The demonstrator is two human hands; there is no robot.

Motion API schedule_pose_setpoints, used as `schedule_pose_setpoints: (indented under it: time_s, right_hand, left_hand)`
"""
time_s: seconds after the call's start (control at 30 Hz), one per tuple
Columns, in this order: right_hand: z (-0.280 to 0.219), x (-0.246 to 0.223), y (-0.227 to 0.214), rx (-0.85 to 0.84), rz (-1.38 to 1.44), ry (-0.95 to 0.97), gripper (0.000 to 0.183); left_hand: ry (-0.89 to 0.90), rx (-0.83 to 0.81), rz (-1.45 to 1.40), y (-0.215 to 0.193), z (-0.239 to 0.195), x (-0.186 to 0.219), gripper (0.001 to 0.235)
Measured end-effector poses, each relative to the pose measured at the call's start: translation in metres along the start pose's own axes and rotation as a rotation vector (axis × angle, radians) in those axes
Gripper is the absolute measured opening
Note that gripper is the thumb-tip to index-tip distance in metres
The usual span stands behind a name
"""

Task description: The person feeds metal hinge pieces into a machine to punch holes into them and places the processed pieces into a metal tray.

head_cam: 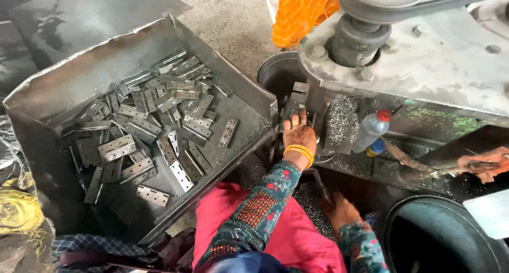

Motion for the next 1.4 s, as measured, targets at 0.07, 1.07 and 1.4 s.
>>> schedule_pose_setpoints:
  time_s: [0.07, 1.07, 1.4]
  right_hand:
    - [-0.018, 0.024, 0.042, -0.025, 0.009, 0.070, 0.054]
    - [-0.015, 0.054, 0.066, -0.119, 0.164, 0.220, 0.057]
    - [-0.022, 0.059, 0.072, -0.093, -0.021, 0.194, 0.061]
  left_hand:
    - [0.001, 0.016, 0.012, -0.001, 0.001, -0.004, 0.034]
    - [-0.002, -0.020, 0.019, 0.002, 0.015, 0.000, 0.035]
    - [-0.063, 0.057, 0.022, 0.015, 0.042, 0.003, 0.037]
Point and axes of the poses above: each hand's wrist, its own z-axis towards the middle knuckle, its own y-axis out of the palm, x = y × z, the point moved 10 cm from there along z, towards the middle knuckle, and after that the axes turned 14 degrees about x, right-handed, at the moved point
